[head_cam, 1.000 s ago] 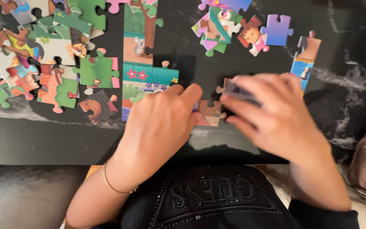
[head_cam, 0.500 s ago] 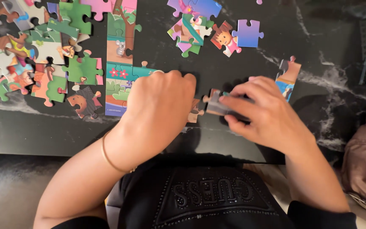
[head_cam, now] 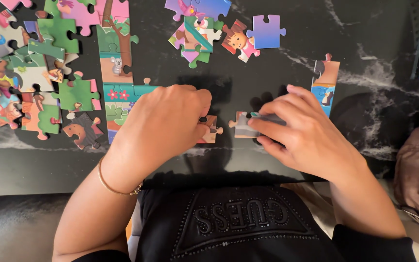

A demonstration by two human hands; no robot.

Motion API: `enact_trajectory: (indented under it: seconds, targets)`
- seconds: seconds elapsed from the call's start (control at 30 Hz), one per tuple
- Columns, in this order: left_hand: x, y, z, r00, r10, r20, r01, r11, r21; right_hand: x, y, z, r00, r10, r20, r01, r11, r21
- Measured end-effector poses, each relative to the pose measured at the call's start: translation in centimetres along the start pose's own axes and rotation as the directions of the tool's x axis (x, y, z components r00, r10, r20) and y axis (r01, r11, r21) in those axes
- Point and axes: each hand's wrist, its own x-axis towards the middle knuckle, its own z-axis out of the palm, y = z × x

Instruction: Assembling a jigsaw puzzle on a table.

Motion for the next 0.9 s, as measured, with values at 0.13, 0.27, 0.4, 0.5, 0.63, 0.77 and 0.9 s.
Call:
enact_trajectory:
  seconds: [0.13,0.27,0.4,0.5,0.63,0.77,0.9]
  targets:
    - [-0.1,0.0,0.0,0.999,-0.016,0.030,0.017,1.000,-0.016,-0.8,0.1,0.0,1.000,0.022,0.011,-0.022,1.000,-0.016]
    - [0.2,0.2,-0.5,1.000,-0.024,0.012,0.024,0.999,-0.021,-1.2,0.5,-0.4,0.999,0.036,0.001,-0.036,0.999,-0.011]
    - [0.2,0.4,-0.6,0.999,-0.049,0.011,0.049,0.999,-0.008,-1.0,0.3,-0.8,1.000,0.023,0.009,-0.023,1.000,0.010]
    - [0.1,0.4,-0.8,0.999,-0.025,0.026,0.024,0.999,0.043,-1.1,0.4,-0.8,1.000,0.012,0.026,-0.012,1.000,0.022]
    - [0.0,0.3,-0.3,0.999,-0.017,0.031,0.017,1.000,0.014,-1.2,0.5,-1.0,0.999,0.005,0.040,-0.006,0.999,0.031]
    - [-0.6,0.2,-0.1,0.994,0.049,-0.094,-0.047,0.999,0.027,-0.1,-0.1,-1.7,0.999,-0.003,0.052,0.002,1.000,0.022]
    - [-2.5,-0.2,-0.9,0.977,0.063,-0.205,-0.054,0.997,0.047,2.6,-1.7,-2.7,0.998,-0.025,0.051,0.027,0.999,-0.044]
